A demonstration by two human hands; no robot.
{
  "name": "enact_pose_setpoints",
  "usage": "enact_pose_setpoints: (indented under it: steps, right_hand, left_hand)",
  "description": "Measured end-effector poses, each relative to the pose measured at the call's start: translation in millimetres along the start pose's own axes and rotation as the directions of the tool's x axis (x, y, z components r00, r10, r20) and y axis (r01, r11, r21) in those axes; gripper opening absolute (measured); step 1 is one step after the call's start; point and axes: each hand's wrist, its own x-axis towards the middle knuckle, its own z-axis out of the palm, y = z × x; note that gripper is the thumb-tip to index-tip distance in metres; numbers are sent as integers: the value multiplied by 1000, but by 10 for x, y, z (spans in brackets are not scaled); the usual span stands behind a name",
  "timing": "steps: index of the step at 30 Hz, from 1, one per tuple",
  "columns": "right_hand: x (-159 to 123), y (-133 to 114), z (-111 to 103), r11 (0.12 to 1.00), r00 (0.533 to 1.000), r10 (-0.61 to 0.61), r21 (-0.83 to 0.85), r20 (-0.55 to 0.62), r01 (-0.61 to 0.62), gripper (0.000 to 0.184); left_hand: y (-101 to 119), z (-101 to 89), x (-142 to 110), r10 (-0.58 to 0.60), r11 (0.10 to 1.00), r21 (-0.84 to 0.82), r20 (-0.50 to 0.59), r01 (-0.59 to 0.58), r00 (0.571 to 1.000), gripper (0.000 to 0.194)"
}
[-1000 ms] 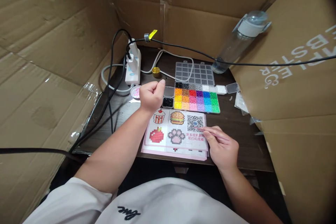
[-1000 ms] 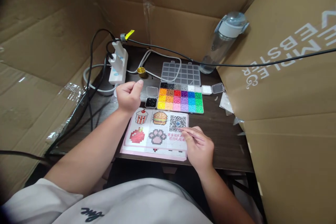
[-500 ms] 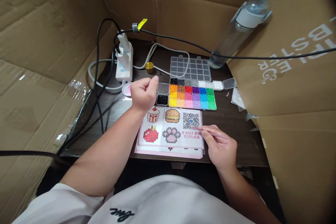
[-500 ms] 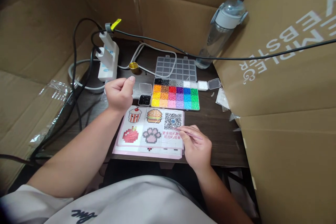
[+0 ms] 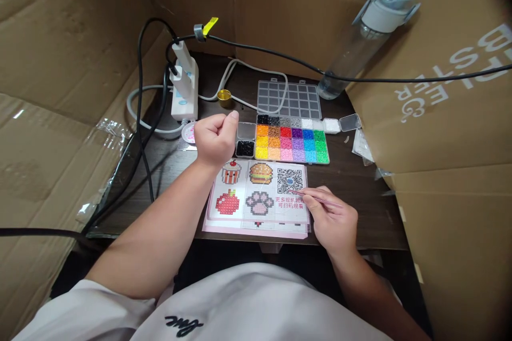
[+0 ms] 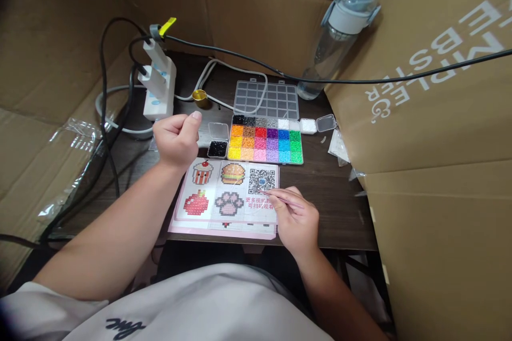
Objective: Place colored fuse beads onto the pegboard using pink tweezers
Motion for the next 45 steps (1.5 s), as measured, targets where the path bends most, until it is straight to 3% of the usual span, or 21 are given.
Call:
enact_pose_setpoints:
  steps: [23,45]
  right_hand:
    - [-5,21,26,1000,1000,-9,24,5,9,16]
    - [4,17,35,1000,1000,-22,12,8,22,14]
  left_hand:
    - [-25,8,6,50,998,-49,-2,-50,999,53]
    - [-5,2,5,17,996,-93,-10,-18,1000,54]
